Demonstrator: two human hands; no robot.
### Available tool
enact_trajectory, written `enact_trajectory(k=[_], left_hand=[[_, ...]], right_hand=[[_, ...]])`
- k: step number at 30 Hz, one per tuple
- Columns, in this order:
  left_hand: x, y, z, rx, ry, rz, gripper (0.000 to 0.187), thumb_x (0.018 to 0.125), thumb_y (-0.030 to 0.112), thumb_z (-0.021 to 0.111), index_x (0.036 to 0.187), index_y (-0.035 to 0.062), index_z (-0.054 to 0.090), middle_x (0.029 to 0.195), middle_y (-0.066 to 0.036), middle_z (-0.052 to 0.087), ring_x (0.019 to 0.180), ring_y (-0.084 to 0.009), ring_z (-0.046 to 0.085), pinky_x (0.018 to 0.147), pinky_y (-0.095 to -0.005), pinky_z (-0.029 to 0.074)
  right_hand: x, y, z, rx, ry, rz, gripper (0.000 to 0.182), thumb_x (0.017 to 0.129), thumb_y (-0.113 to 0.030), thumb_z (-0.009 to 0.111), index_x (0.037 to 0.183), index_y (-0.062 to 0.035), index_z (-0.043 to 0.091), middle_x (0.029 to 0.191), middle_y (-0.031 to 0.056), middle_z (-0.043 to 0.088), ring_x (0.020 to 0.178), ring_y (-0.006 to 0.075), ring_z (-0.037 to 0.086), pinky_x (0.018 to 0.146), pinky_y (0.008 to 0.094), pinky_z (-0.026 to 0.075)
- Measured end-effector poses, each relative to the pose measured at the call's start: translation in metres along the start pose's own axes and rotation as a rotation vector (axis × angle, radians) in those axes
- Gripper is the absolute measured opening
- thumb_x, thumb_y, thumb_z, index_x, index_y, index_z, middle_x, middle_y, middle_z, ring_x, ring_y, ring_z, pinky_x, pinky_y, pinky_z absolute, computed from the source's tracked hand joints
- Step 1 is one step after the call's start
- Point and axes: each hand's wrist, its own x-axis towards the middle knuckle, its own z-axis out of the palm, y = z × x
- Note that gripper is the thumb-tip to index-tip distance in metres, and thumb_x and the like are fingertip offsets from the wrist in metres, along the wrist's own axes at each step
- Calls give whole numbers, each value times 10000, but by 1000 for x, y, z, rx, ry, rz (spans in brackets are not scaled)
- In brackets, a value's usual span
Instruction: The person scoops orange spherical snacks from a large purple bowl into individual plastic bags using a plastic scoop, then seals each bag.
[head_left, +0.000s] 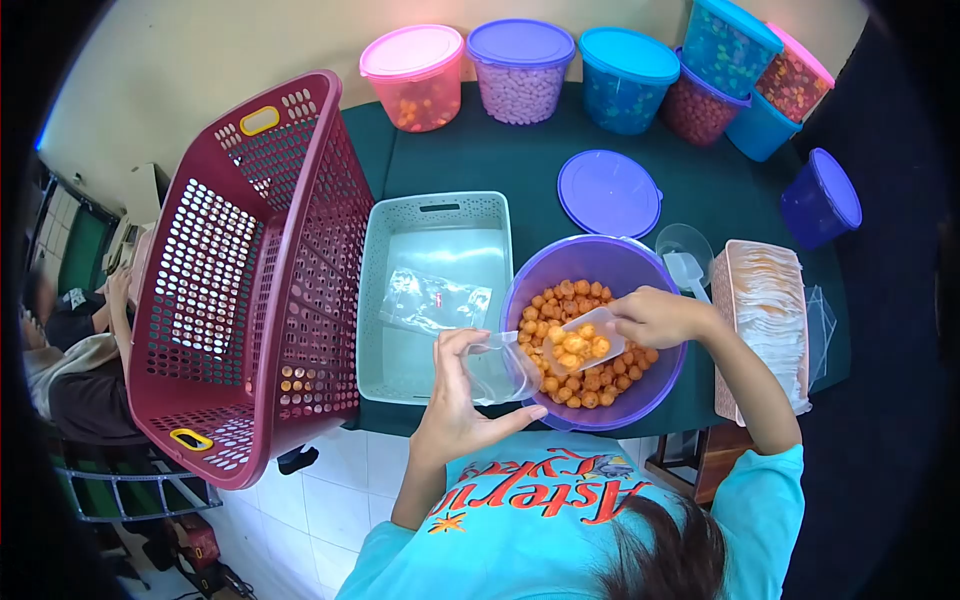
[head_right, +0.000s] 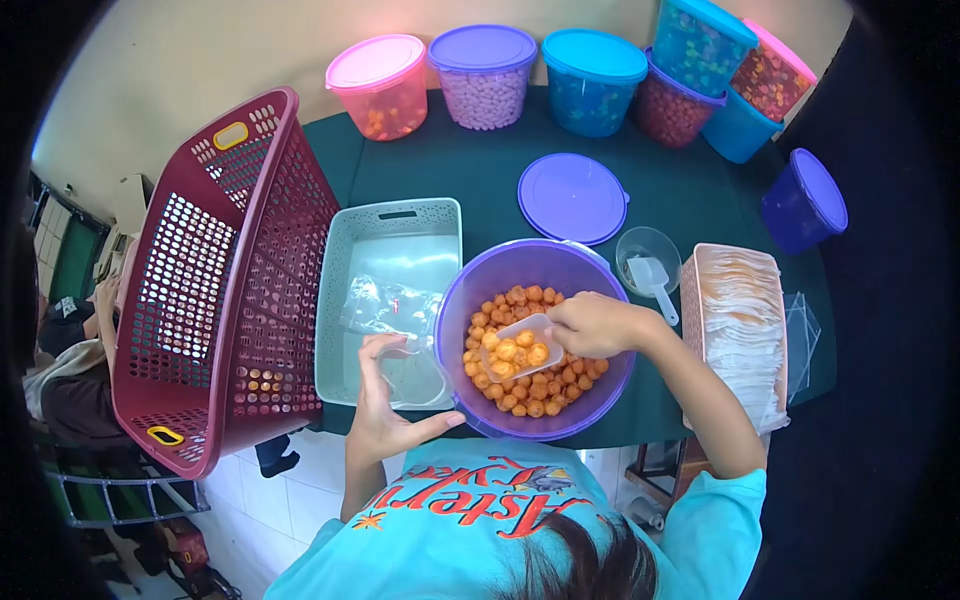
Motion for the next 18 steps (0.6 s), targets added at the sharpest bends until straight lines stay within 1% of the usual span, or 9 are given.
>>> enact_trajectory(k=[1,3,4,6,7,9,12,16,18], left_hand=[[2,0,1,2,7,8,866,476,252,821,1123,-2,304,1025,-128,357,942,-217,391,817,-321,342],[8,2,4,125,21,54,893,474,279,822,1131,-15,293,1040,-145,347,967,-235,368,813,-334,350],[10,3,6,125,25,64,893,474,279,822,1131,-15,293,1040,-145,347,967,-235,368,813,-334,350],[15,5,11,267,22,90,901,488,296,816,1139,-26,283,1048,-166,340,992,-267,345,832,-365,335],[17,8,13,267,25,98,901,488,296,816,1139,-26,283,1048,-166,340,992,-267,345,832,-365,335],[21,15,18,388,-26,105,876,515,291,803,1143,-31,283,1056,-182,333,1000,-298,332,849,-394,307],[23,20,28,396,-51,153,847,538,286,789,1142,-33,289,1073,-194,324,1004,-313,326,852,-410,281],[20,15,38,457,-50,177,818,565,279,770,1146,-36,288,1090,-192,321,1013,-316,317,846,-417,268],[17,14,42,505,-41,178,779,587,235,746,1154,-32,284,1098,-188,320,1015,-324,310,854,-432,245]], right_hand=[[-7,-3,-8,-9,6,-3,271,824,-207,398,767,19,537,676,189,558,686,315,560,654,409,397],[-26,-14,-25,17,134,-56,292,833,-214,399,750,34,528,648,203,538,642,322,545,599,403,399],[-35,-23,-33,10,142,-56,292,833,-214,399,750,34,528,648,203,538,642,322,545,599,403,399],[-52,-40,-46,-12,237,-18,303,844,-214,388,732,33,521,630,206,523,628,337,530,592,417,385],[-56,-44,-48,-17,244,-18,303,844,-214,388,732,33,521,630,206,523,628,337,530,592,417,385],[-62,-51,-51,-29,232,-28,314,847,-216,375,714,34,511,612,212,507,614,343,520,587,423,379],[-60,-57,-48,-95,216,12,330,847,-224,369,697,37,505,608,214,503,611,344,517,586,422,379],[-56,-58,-44,-89,200,45,333,839,-215,372,670,38,507,617,217,514,607,350,521,592,434,384],[-55,-60,-37,-141,277,90,326,832,-196,369,650,32,515,616,221,520,617,359,529,605,445,398]])
